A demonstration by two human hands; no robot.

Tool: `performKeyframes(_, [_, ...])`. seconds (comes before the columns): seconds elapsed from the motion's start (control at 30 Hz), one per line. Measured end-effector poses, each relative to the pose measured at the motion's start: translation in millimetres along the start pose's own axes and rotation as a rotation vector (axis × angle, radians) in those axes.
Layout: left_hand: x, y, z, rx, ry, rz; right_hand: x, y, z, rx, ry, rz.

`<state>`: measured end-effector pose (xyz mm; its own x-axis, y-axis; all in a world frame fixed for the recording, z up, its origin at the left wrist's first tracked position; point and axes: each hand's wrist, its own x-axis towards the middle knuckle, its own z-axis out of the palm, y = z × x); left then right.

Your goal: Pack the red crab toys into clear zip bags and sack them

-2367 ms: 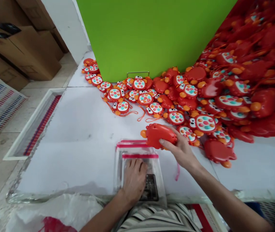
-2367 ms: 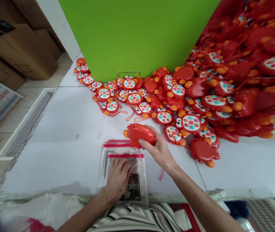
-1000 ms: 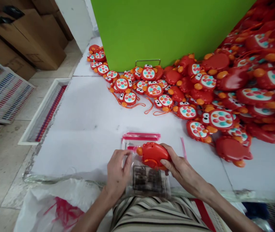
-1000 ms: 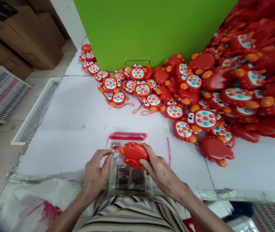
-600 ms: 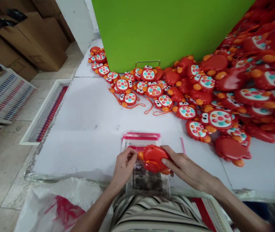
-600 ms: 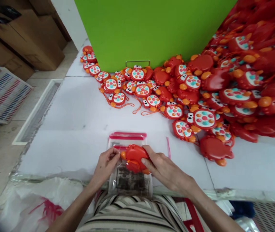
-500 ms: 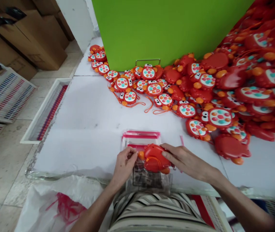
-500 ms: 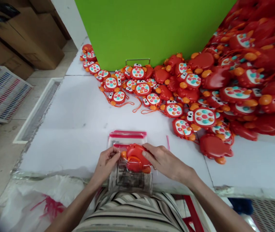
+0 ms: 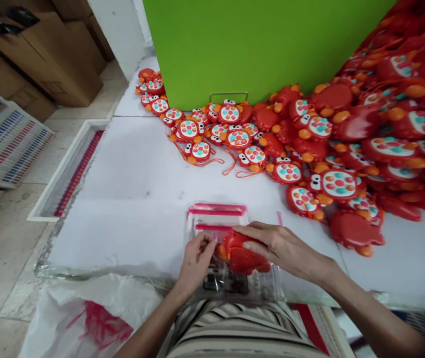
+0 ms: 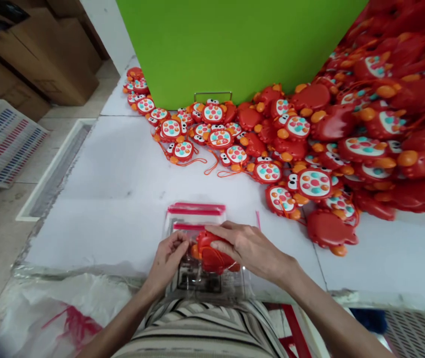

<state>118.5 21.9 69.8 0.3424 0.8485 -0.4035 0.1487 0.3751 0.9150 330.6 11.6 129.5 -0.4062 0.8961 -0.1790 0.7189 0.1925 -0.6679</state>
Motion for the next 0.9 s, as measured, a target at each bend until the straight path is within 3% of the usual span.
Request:
performKeyframes(0.27, [-0.4,6.5,0.0,-0.122,0.002,-0.02,-4.3,8.4,17.9,0.028,-0.014,0.06])
performKeyframes(0.57, [-2.3,8.4,10.5,-0.096,-0.018,-0.006,0.2,-0.2,22.4,0.119,-0.111,-0.143])
performKeyframes(0.63, [-2.9,7.3,10.3,-0.111,-0.028,-0.028,4.1,-2.1,24.0,0.007,-0.053,-0.127])
performKeyframes(0.77, [-2.8,8.8,6.2,-0.053,-0.01,0.029,15.4,-7.1,33.2,-0.15,0.222,-0.041])
performKeyframes(0.9, [0.3,12.9,3.1,0.045,-0.086,0.121,27.0,-16.5,43.7,-0.194,0.305,-0.063])
